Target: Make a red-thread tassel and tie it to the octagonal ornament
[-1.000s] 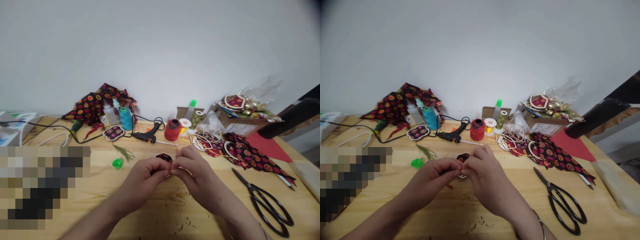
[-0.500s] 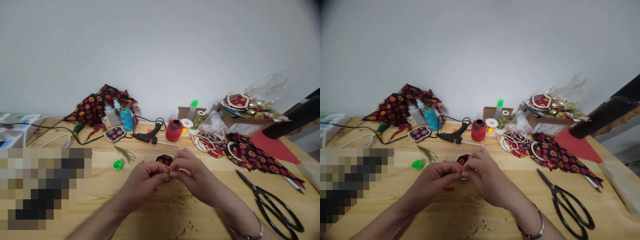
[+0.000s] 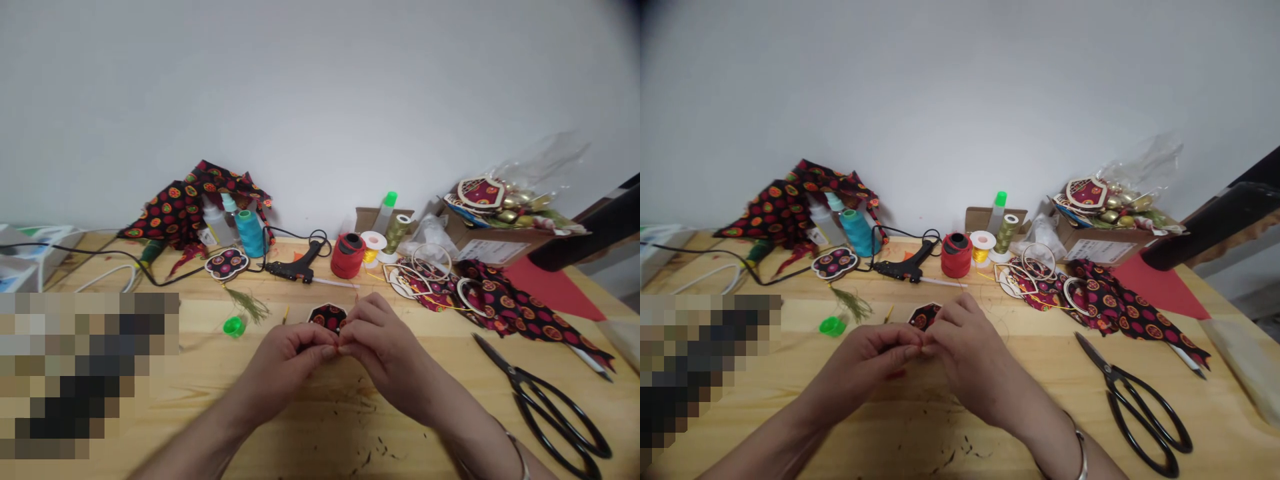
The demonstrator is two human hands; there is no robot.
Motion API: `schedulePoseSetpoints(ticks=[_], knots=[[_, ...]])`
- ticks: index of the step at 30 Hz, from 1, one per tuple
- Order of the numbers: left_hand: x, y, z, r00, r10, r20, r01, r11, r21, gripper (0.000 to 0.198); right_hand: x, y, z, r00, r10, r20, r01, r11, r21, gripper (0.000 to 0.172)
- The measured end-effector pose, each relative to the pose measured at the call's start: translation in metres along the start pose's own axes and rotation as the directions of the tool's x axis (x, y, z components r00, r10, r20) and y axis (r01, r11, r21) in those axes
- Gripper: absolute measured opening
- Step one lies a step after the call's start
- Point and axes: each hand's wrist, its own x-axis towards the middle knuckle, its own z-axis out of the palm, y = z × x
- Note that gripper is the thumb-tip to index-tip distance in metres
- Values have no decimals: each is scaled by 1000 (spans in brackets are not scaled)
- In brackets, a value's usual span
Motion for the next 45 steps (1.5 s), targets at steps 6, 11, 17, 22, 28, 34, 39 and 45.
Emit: schedulePoseSetpoints(ticks=[6,11,17,22,28,34,39,45], knots=[[-2,-2,0,999,29,15,-29,1000,9,16,2,4,1,998,-66,-25,65,998,-16,15],[-1,-4,-1,994,105,26,-105,994,28,15,1,3,1,998,-57,-14,57,998,-35,13],[-1,-2,-1,994,107,38,-107,994,5,15,0,3,-7,999,-47,24,44,995,86,8],[-3,-1,0,993,87,81,-81,994,-72,12,2,12,-7,992,61,-111,-34,974,226,13],[-3,-6,0,982,16,186,7,992,-123,12,3,15,0,999,42,-33,-31,958,285,16],[-4,-8,0,976,-24,219,55,989,-138,14,1,16,-3,997,-20,79,-6,948,317,12],[-3,-8,0,969,-40,243,72,990,-122,16,1,18,-6,990,-64,124,22,950,312,12],[-4,-7,2,951,-52,305,97,986,-134,15,1,18,-7,983,-113,145,63,948,312,11]])
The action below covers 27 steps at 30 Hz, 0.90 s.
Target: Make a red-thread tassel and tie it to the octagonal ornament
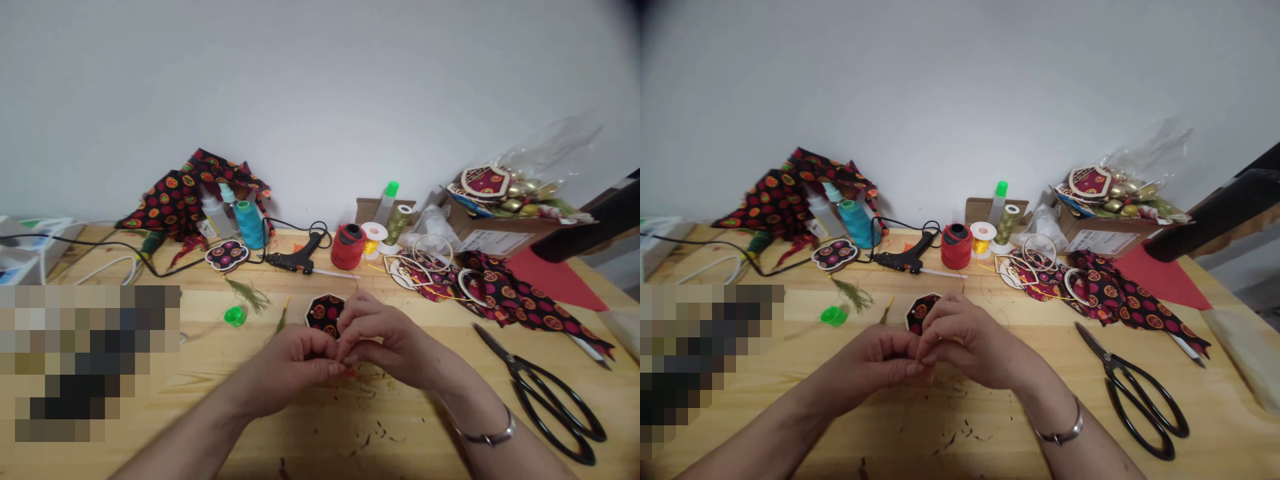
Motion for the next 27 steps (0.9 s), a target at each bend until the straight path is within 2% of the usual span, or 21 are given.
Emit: schedulePoseSetpoints(ticks=[8,12,19,27], knots=[[0,3,0,1000,-3,-11,3,999,-36,17,-1,-2,0,1000,14,12,-14,1000,5,14],[-1,2,-2,1000,13,-23,-14,999,-30,18,-1,-4,-2,999,45,6,-45,997,67,12],[-1,-1,-3,1000,25,-8,-25,998,-61,18,-1,0,-1,994,99,-52,-95,993,68,11],[0,-1,-4,1000,-6,-14,5,993,-121,26,0,1,1,997,64,-54,-54,986,159,8]])
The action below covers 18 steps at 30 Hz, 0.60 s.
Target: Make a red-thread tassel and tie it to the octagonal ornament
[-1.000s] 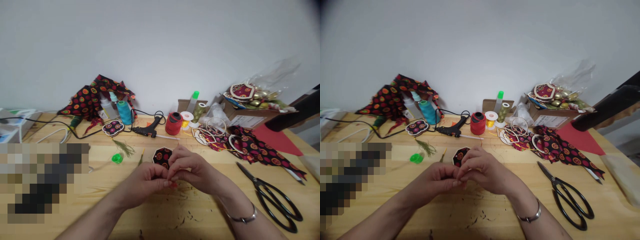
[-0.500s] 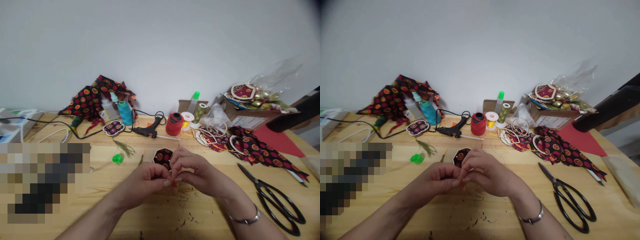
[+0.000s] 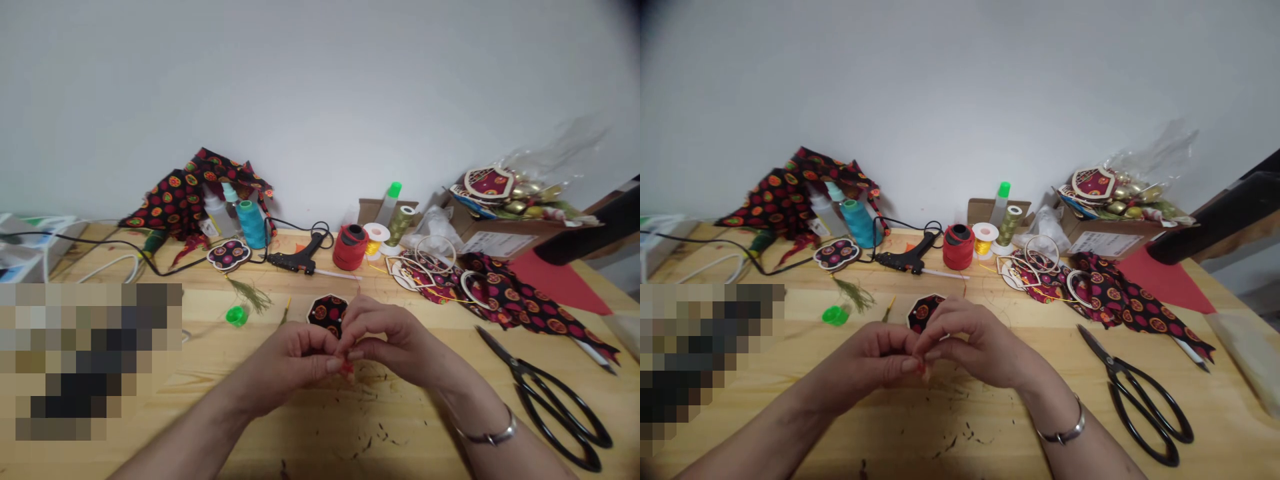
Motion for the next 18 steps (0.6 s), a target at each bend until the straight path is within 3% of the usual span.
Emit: schedulePoseSetpoints(ticks=[8,18], knots=[[-1,2,5,1000,-3,11,3,1000,-19,28,0,-1,2,999,-27,17,27,999,25,12],[1,2,8,1000,6,24,-5,999,-50,26,0,-3,5,998,-18,57,22,998,-63,14]])
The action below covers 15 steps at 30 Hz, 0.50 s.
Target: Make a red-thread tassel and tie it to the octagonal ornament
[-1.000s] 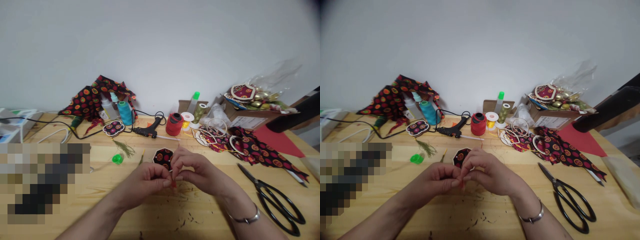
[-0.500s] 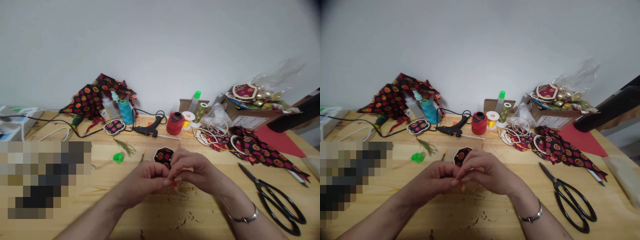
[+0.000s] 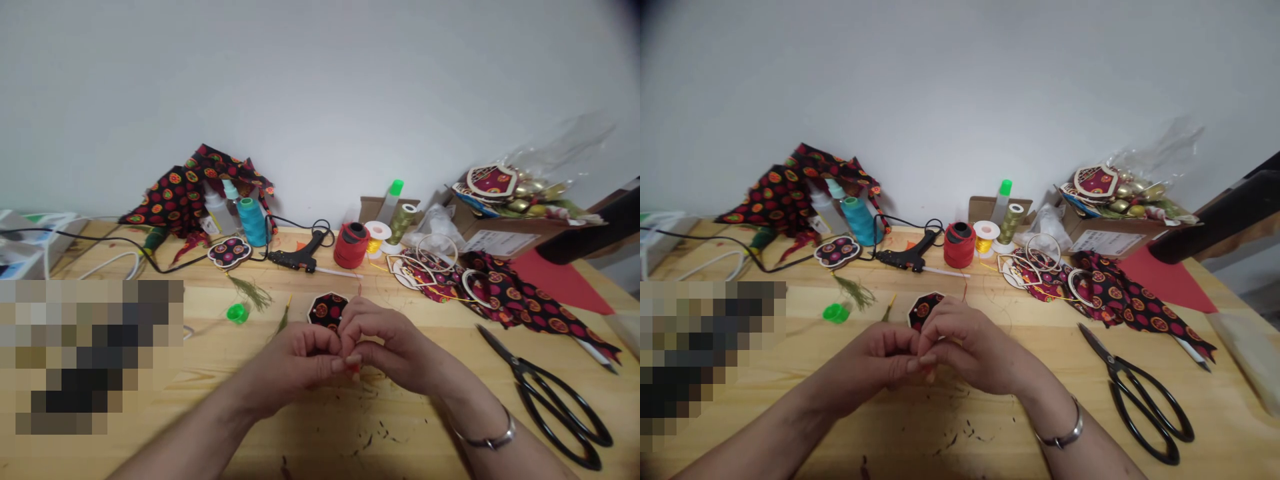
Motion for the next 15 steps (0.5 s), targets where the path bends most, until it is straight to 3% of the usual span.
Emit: schedulePoseSetpoints(ticks=[15], knots=[[1,-5,-4,998,25,-61,-27,999,-30,24,2,2,6,988,88,-125,-96,994,-57,19]])
